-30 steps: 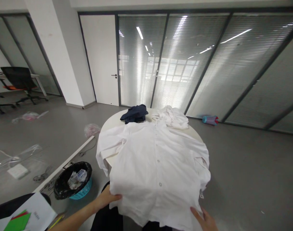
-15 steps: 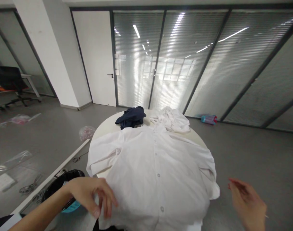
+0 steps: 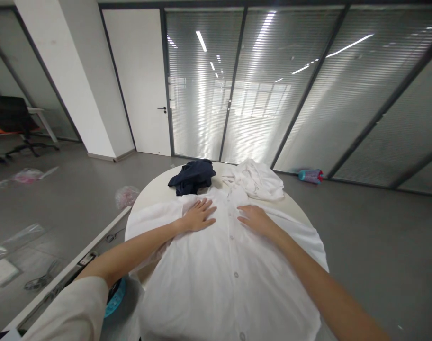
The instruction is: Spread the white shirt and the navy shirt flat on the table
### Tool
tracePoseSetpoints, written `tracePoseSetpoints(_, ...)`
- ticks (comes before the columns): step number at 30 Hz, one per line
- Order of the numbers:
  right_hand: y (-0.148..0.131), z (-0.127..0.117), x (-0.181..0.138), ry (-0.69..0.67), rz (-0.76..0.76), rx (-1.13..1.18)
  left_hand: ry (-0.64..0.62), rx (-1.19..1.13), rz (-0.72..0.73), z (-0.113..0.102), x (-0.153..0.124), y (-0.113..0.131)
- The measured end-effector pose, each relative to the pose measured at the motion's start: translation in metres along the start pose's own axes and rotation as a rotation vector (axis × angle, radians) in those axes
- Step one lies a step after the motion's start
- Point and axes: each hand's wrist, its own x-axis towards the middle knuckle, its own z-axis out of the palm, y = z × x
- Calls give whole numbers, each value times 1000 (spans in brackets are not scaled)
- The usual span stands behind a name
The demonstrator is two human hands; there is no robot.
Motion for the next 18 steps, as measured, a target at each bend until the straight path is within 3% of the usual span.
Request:
tracePoseSetpoints(3,-18,-5,42,49,8,-121,-20,-8,0,8,-5,-5)
tracePoseSetpoints(8,-58,-24,131,199,-7,-120,-9,-33,16,10,-3,-9)
tracePoseSetpoints(12,-80,-11,194,160,-59,-121,21,-40,11,11,-2,-10)
tracePoseSetpoints(15,-90,15,223,100,16,148,40,-43,4,13,-3,-9)
tracePoseSetpoints(18,-98,31,240,150,146,421,42,-54,-4,14,-3,-10)
